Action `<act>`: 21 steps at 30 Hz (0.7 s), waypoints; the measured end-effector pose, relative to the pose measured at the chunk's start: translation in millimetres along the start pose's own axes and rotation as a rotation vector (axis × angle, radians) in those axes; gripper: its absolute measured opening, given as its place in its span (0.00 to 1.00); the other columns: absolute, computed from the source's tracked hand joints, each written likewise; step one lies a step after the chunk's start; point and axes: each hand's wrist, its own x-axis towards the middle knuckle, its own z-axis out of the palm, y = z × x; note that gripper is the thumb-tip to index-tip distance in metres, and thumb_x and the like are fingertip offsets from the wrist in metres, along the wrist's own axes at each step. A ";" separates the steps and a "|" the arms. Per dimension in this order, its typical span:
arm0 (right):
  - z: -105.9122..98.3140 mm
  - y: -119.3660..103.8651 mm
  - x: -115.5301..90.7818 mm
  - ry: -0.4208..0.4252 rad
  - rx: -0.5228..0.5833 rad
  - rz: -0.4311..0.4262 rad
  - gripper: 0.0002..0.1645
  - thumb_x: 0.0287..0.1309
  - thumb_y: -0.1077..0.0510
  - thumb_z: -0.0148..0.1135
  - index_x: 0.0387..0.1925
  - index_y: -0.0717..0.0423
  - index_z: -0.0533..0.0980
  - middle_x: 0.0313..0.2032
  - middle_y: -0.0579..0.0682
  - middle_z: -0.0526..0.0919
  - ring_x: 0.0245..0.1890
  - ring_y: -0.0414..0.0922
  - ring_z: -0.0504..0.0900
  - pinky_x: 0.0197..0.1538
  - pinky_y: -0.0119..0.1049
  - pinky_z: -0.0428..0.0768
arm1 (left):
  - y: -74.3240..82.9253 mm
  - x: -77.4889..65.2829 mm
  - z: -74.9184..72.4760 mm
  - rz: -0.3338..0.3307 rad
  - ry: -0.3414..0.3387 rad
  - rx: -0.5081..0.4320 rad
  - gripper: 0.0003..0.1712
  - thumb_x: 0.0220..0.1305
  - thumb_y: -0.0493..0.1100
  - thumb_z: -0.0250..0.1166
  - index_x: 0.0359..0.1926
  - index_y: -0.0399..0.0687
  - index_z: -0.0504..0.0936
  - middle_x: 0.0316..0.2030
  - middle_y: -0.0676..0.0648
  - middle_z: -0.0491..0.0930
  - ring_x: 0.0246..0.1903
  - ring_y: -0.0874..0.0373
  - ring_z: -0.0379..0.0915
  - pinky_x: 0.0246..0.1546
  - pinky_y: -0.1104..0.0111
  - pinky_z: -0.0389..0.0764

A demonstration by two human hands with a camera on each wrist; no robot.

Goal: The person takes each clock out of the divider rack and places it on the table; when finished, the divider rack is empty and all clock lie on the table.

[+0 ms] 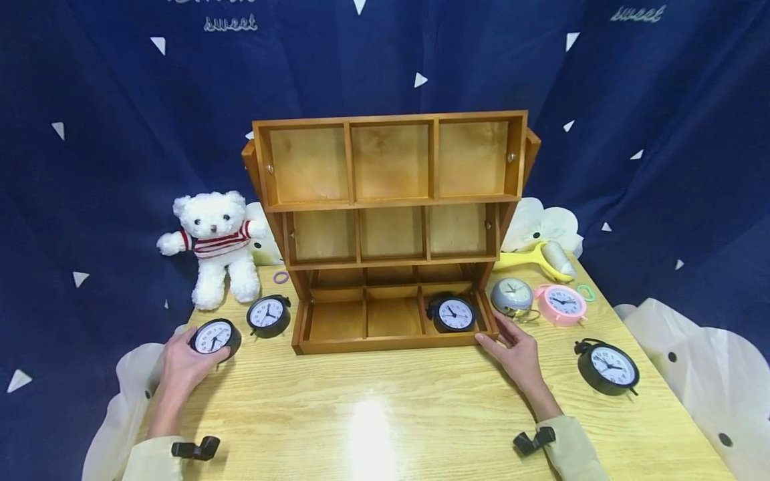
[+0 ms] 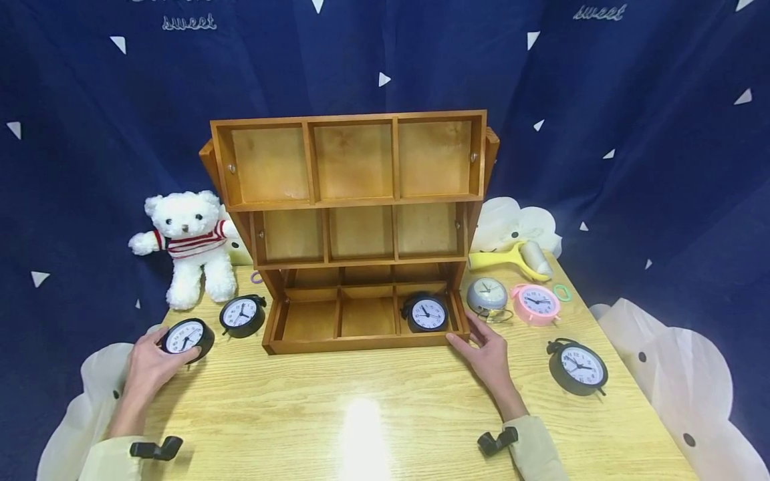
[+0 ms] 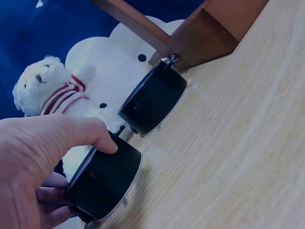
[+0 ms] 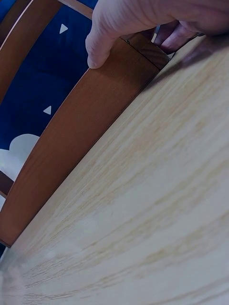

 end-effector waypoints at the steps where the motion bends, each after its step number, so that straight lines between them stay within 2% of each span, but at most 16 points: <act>1: 0.1 0.4 0.1 -0.002 0.000 0.003 0.37 0.55 0.67 0.78 0.65 0.71 0.75 0.64 0.69 0.78 0.63 0.57 0.78 0.58 0.25 0.80 | 0.5 0.4 -0.3 0.000 0.002 -0.001 0.53 0.46 0.49 0.80 0.69 0.25 0.69 0.64 0.20 0.68 0.63 0.25 0.66 0.62 0.39 0.70; 6: 1.1 11.1 2.8 -0.007 0.020 0.012 0.38 0.55 0.68 0.78 0.67 0.71 0.74 0.65 0.68 0.77 0.65 0.62 0.75 0.59 0.25 0.79 | 3.1 0.6 -0.8 0.000 0.014 -0.008 0.51 0.48 0.48 0.79 0.69 0.25 0.69 0.63 0.20 0.71 0.62 0.25 0.68 0.61 0.39 0.72; 11: 2.5 33.6 6.3 0.003 0.031 0.025 0.39 0.56 0.66 0.78 0.69 0.65 0.74 0.67 0.65 0.76 0.66 0.62 0.74 0.58 0.20 0.77 | 5.2 -0.6 -1.6 -0.004 0.018 -0.036 0.51 0.50 0.47 0.78 0.70 0.24 0.69 0.63 0.19 0.71 0.63 0.24 0.68 0.61 0.38 0.72; 16: 2.3 43.6 7.7 0.011 0.025 0.014 0.39 0.56 0.63 0.79 0.69 0.62 0.75 0.67 0.65 0.76 0.65 0.53 0.78 0.57 0.20 0.78 | 4.1 1.0 -1.4 0.003 0.014 -0.050 0.51 0.51 0.46 0.78 0.71 0.25 0.67 0.64 0.19 0.69 0.64 0.24 0.66 0.64 0.38 0.70; 21: 1.1 45.4 7.8 0.012 0.027 0.001 0.40 0.55 0.61 0.80 0.69 0.60 0.76 0.67 0.62 0.78 0.61 0.38 0.79 0.57 0.20 0.78 | 1.3 1.0 -0.4 0.049 0.050 -0.077 0.50 0.52 0.44 0.78 0.71 0.25 0.68 0.66 0.21 0.70 0.66 0.26 0.66 0.66 0.40 0.68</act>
